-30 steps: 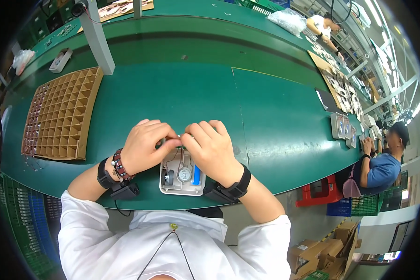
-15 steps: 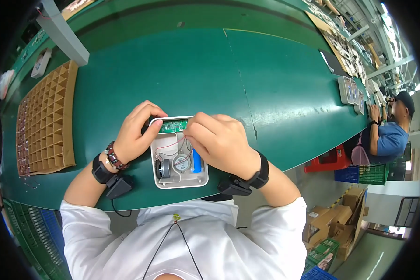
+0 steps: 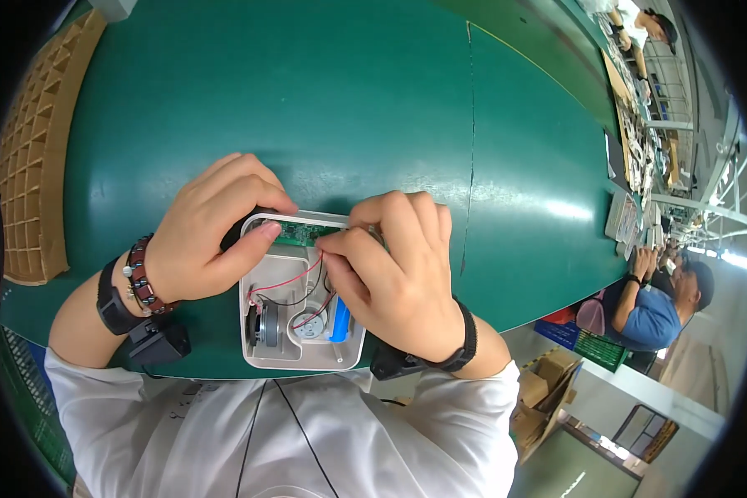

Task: The person picks up a speaker from a tray, fits it into a plastic housing, and plugs its wire into a circuit board before placing the assembly on a conveyor belt. They then repeat the process by picking up another speaker and connecting it to a new assembly.

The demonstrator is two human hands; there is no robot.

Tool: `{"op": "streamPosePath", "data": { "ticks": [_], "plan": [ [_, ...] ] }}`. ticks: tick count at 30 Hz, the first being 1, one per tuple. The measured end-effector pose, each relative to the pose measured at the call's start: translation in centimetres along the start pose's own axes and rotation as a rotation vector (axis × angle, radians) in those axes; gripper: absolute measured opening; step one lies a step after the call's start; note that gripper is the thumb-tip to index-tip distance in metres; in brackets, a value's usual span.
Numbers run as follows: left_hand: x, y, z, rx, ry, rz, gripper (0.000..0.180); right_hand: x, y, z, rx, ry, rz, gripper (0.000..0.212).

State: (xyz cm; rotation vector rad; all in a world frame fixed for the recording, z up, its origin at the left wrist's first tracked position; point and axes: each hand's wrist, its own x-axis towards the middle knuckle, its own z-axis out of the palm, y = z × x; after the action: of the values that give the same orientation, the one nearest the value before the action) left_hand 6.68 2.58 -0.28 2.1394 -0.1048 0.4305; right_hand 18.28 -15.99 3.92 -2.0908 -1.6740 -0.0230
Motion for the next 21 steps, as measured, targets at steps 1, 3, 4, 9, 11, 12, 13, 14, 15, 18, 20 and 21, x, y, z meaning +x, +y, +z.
{"op": "streamPosePath", "data": {
  "ticks": [1,3,4,9,11,12,13,14,15,18,20,21],
  "plan": [
    [-0.1,0.0,0.0,-0.011,0.009,-0.011,0.015,-0.1,0.1,0.1,0.012,0.013,0.048,0.023],
    [-0.2,0.0,0.0,-0.028,0.018,-0.009,0.016,0.1,0.2,0.3,0.041,0.004,0.048,0.023],
    [-0.2,0.0,0.0,-0.037,0.021,-0.007,0.016,0.2,0.2,0.3,0.07,0.014,0.05,0.023],
    [-0.2,-0.2,0.2,-0.033,0.031,-0.021,0.016,0.5,0.5,0.3,0.147,-0.032,0.08,0.024],
    [-0.2,-0.2,0.4,-0.028,0.056,0.011,0.016,0.3,0.5,0.2,0.134,-0.054,0.09,0.022],
    [-0.2,-0.2,0.5,-0.025,0.068,0.028,0.016,0.1,0.4,0.1,0.118,-0.068,0.103,0.021],
    [-0.2,-0.3,0.5,-0.025,0.07,0.023,0.016,0.0,0.3,0.1,0.1,-0.08,0.116,0.019],
    [-0.2,-0.3,0.5,-0.022,0.072,0.029,0.017,0.0,0.1,0.1,0.102,-0.084,0.115,0.019],
    [-0.3,-0.3,0.6,-0.018,0.073,0.035,0.017,0.1,-0.2,0.0,0.017,-0.072,0.081,0.017],
    [-0.4,-0.2,0.5,-0.018,0.067,0.032,0.016,0.2,-0.7,0.0,-0.153,-0.049,0.014,0.013],
    [-0.4,-0.1,0.3,-0.02,0.05,0.017,0.016,0.3,-0.4,0.0,-0.115,-0.054,-0.02,0.012],
    [-0.4,-0.1,0.4,-0.022,0.05,0.016,0.016,0.3,-0.3,0.0,-0.096,-0.057,-0.036,0.014]
  ]
}}
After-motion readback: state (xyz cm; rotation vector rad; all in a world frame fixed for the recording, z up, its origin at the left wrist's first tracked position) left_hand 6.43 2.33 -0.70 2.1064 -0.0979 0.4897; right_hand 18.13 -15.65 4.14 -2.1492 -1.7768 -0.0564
